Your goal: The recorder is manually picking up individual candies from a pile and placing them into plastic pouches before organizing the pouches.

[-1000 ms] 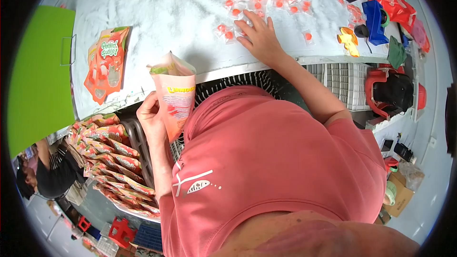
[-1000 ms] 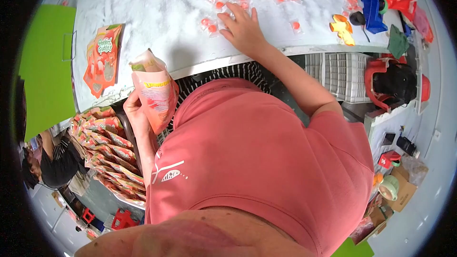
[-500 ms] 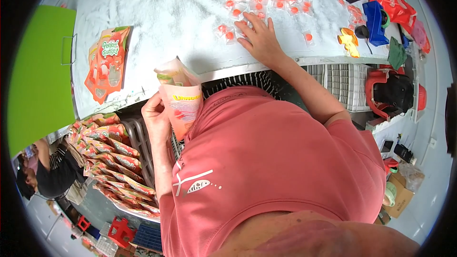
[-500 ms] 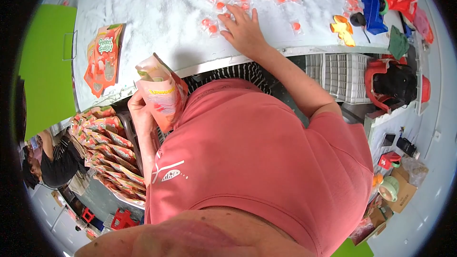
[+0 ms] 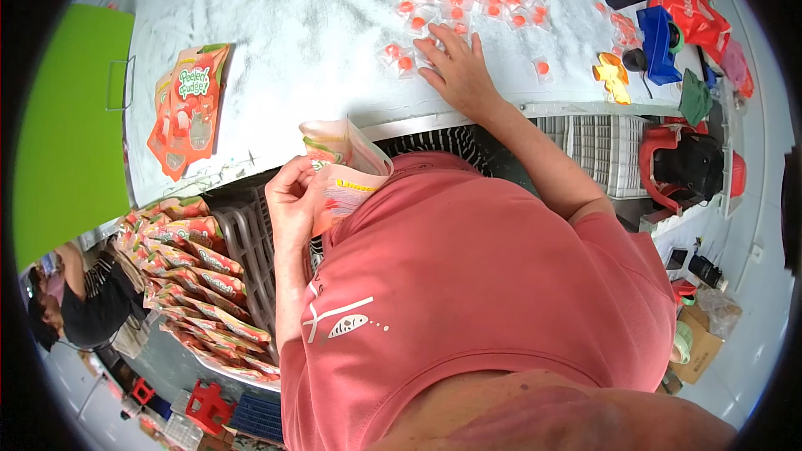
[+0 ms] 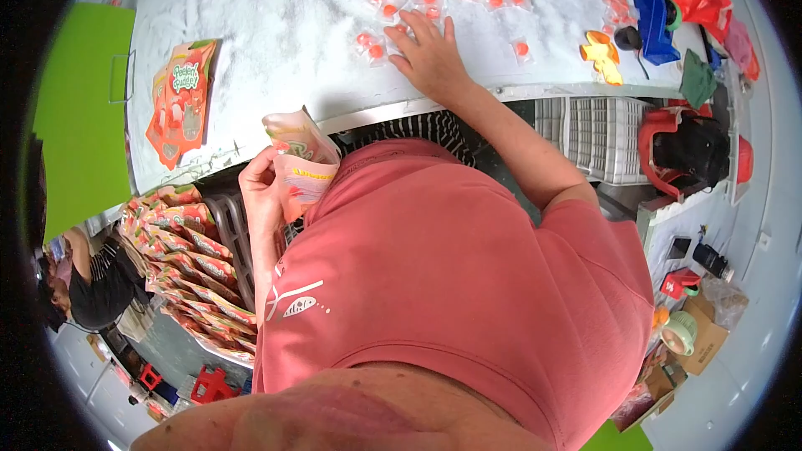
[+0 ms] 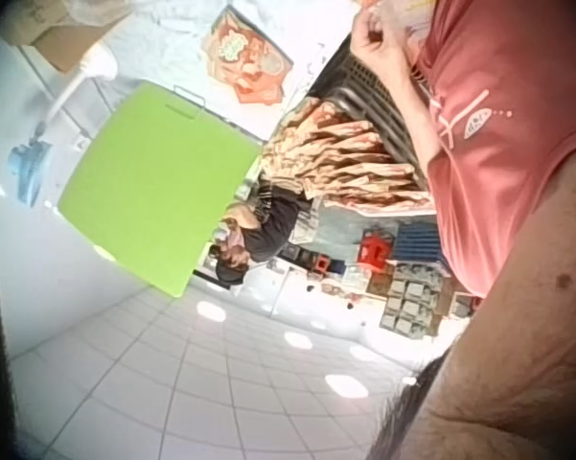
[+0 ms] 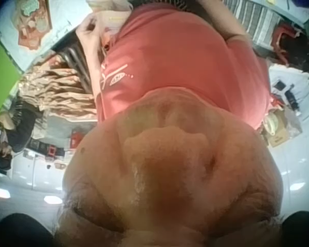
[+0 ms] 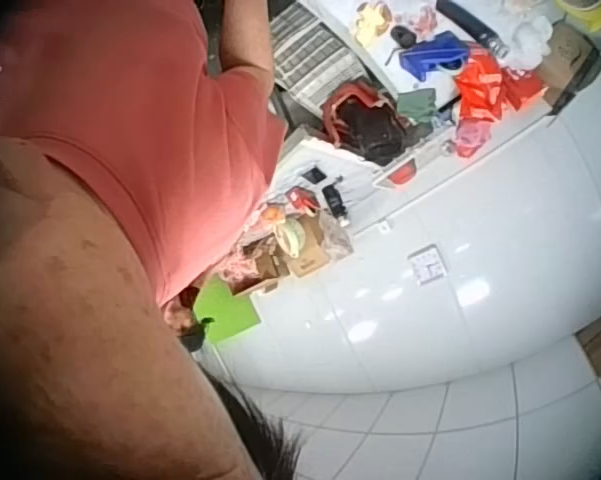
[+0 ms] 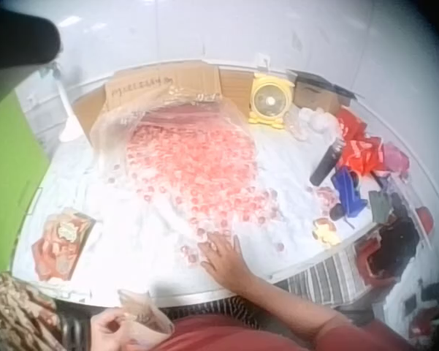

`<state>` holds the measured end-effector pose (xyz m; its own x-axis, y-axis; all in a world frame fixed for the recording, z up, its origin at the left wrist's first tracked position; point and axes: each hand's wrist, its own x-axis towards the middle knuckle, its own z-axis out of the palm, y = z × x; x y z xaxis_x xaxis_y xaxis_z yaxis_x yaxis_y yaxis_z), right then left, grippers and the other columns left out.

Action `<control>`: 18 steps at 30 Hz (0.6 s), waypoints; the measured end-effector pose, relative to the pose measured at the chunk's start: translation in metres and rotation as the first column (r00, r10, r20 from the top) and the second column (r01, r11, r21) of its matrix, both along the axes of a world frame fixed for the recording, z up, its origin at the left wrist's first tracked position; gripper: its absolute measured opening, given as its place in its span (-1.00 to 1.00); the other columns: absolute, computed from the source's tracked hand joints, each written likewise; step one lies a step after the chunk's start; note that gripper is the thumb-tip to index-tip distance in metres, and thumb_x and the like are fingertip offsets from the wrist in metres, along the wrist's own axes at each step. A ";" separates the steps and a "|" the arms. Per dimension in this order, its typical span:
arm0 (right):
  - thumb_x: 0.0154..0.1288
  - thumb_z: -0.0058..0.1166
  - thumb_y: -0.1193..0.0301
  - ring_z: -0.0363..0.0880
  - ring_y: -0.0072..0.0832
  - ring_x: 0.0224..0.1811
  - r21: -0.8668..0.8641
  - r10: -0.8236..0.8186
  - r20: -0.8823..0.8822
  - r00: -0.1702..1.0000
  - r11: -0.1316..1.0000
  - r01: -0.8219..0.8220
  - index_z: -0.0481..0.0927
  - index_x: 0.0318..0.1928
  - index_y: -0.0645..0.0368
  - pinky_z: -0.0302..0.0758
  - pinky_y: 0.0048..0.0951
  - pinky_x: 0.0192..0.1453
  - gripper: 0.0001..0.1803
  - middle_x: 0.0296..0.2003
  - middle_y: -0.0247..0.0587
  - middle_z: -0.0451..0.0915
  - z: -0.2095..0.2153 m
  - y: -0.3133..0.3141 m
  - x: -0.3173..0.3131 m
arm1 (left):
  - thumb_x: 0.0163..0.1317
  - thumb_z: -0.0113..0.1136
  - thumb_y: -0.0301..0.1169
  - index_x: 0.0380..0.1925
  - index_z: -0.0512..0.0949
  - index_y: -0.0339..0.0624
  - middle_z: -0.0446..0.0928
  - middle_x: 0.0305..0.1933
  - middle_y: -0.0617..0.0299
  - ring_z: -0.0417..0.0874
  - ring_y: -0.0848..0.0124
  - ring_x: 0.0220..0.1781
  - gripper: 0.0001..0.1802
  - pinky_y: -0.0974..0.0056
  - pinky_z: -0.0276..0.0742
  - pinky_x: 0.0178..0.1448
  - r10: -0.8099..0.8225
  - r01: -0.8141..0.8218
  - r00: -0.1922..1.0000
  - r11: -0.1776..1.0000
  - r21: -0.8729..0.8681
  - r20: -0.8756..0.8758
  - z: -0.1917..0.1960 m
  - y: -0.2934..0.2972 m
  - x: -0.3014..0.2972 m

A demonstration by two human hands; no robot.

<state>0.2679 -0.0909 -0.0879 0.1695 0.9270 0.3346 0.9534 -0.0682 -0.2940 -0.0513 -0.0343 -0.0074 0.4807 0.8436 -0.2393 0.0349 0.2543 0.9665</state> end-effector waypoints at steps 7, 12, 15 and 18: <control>0.32 0.11 0.24 0.25 -0.14 0.38 0.001 0.006 -0.002 1.000 1.000 -0.006 0.44 0.25 -0.04 0.05 0.38 0.37 -0.51 0.32 -0.12 0.29 0.001 0.000 0.000 | 0.26 0.17 -0.68 -0.21 0.62 -0.34 0.62 -0.32 0.34 0.52 0.71 -0.36 -0.87 0.54 0.42 -0.24 -0.062 0.062 0.998 0.998 -0.020 0.001 -0.001 0.000 -0.001; 0.31 0.11 0.23 0.25 -0.15 0.39 0.001 0.003 -0.002 1.000 1.000 -0.003 0.44 0.24 -0.04 0.05 0.38 0.37 -0.51 0.32 -0.12 0.29 0.000 -0.001 0.000 | 0.28 0.18 -0.65 -0.19 0.62 -0.33 0.65 -0.32 0.32 0.56 0.69 -0.33 -0.87 0.52 0.46 -0.20 -0.096 0.097 0.994 0.995 -0.024 0.042 0.004 -0.001 0.003; 0.31 0.12 0.23 0.24 -0.15 0.39 0.004 0.002 -0.003 1.000 1.000 -0.002 0.45 0.24 -0.04 0.06 0.38 0.37 -0.51 0.32 -0.13 0.29 0.000 0.000 -0.001 | 0.27 0.19 -0.64 -0.20 0.63 -0.32 0.65 -0.35 0.34 0.56 0.69 -0.34 -0.87 0.53 0.46 -0.22 -0.112 0.112 0.993 0.994 -0.012 0.028 0.008 -0.002 0.006; 0.31 0.12 0.24 0.25 -0.16 0.39 0.007 0.002 0.000 1.000 1.000 -0.002 0.45 0.24 -0.04 0.06 0.38 0.37 -0.51 0.32 -0.14 0.29 0.000 0.000 -0.001 | 0.27 0.19 -0.65 -0.21 0.64 -0.31 0.63 -0.41 0.37 0.53 0.71 -0.39 -0.87 0.54 0.43 -0.28 -0.137 0.137 0.990 0.990 0.014 -0.018 0.001 0.000 0.003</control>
